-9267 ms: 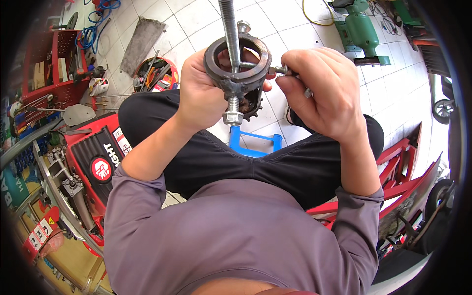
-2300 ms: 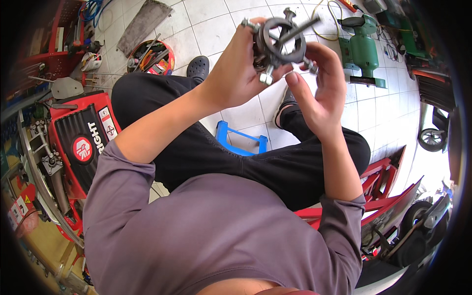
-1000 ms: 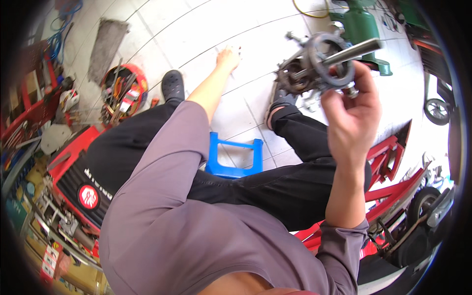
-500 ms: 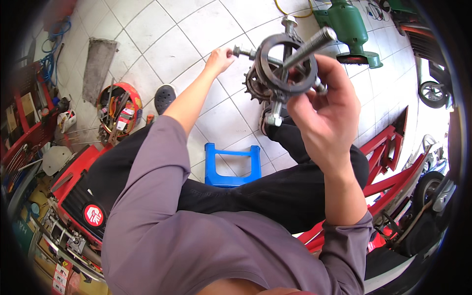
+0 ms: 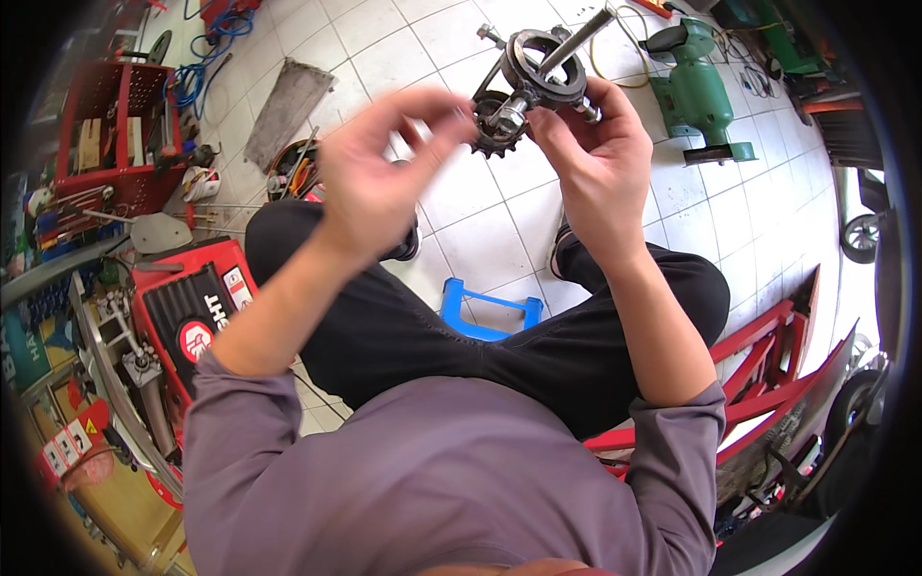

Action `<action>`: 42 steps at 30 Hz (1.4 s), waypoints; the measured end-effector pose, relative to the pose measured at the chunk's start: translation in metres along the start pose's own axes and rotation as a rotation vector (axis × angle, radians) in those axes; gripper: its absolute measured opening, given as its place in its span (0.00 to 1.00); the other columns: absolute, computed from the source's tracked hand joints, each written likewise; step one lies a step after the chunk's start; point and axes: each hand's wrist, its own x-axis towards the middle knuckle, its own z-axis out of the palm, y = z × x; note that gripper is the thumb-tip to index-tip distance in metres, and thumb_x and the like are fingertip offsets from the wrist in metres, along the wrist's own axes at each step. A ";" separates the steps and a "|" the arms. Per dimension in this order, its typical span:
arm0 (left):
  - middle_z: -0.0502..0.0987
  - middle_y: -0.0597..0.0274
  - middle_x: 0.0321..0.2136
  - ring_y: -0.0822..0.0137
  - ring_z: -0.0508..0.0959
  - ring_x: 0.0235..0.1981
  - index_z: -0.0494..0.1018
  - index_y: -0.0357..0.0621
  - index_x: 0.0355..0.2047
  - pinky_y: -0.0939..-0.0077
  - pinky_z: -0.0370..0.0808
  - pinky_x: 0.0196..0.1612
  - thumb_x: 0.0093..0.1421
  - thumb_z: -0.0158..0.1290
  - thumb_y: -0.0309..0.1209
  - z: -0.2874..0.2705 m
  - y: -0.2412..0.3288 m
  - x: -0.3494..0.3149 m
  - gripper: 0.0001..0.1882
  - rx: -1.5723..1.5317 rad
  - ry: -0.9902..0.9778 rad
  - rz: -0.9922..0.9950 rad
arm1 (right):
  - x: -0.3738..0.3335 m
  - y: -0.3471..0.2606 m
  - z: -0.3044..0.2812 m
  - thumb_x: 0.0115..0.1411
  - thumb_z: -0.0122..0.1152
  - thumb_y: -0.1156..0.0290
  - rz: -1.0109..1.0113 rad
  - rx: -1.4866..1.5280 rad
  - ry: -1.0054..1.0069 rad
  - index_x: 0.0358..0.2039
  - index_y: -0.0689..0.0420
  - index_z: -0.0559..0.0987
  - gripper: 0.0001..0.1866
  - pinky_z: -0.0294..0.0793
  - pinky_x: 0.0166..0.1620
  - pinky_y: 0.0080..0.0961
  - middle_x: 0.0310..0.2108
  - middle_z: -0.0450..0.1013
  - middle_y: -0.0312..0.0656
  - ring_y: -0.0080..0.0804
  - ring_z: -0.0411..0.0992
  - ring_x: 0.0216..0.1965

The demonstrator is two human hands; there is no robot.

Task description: The person assembles a metal puller tool by threading bolts into the central hub, fitting a sprocket onto the central screw, and securing components while standing and sitting in a service bay.

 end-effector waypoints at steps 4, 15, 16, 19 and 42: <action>0.81 0.66 0.29 0.81 0.76 0.28 0.78 0.39 0.37 0.87 0.66 0.25 0.55 0.57 0.23 0.023 0.000 -0.045 0.09 -0.070 -0.012 -0.296 | -0.015 0.001 0.008 0.56 0.58 0.82 -0.002 0.020 -0.042 0.42 0.68 0.70 0.13 0.72 0.38 0.13 0.35 0.75 0.40 0.18 0.72 0.38; 0.79 0.67 0.28 0.84 0.67 0.24 0.77 0.38 0.43 0.89 0.61 0.22 0.56 0.56 0.20 0.038 0.015 -0.038 0.13 -0.412 0.219 -0.194 | -0.035 0.000 0.019 0.55 0.61 0.85 -0.187 0.090 -0.036 0.44 0.66 0.71 0.16 0.72 0.38 0.12 0.40 0.72 0.41 0.17 0.71 0.39; 0.79 0.68 0.28 0.84 0.67 0.24 0.77 0.38 0.42 0.89 0.61 0.23 0.56 0.56 0.19 0.040 0.018 -0.036 0.13 -0.400 0.217 -0.160 | -0.035 0.000 0.018 0.55 0.60 0.85 -0.213 0.096 -0.037 0.44 0.66 0.70 0.16 0.72 0.39 0.12 0.41 0.72 0.41 0.18 0.71 0.39; 0.79 0.64 0.32 0.80 0.70 0.29 0.76 0.35 0.44 0.86 0.65 0.30 0.55 0.55 0.16 0.044 0.030 -0.027 0.15 -0.283 0.183 -0.030 | -0.038 -0.005 0.017 0.56 0.59 0.86 -0.291 0.153 -0.030 0.45 0.65 0.69 0.16 0.73 0.42 0.16 0.41 0.71 0.41 0.20 0.71 0.42; 0.80 0.60 0.31 0.78 0.77 0.30 0.75 0.32 0.38 0.85 0.73 0.33 0.55 0.55 0.17 0.080 0.028 -0.012 0.10 -0.738 0.232 -0.183 | -0.036 -0.017 0.016 0.60 0.50 0.82 -0.321 -0.025 0.088 0.49 0.64 0.63 0.16 0.67 0.45 0.18 0.44 0.65 0.41 0.21 0.66 0.43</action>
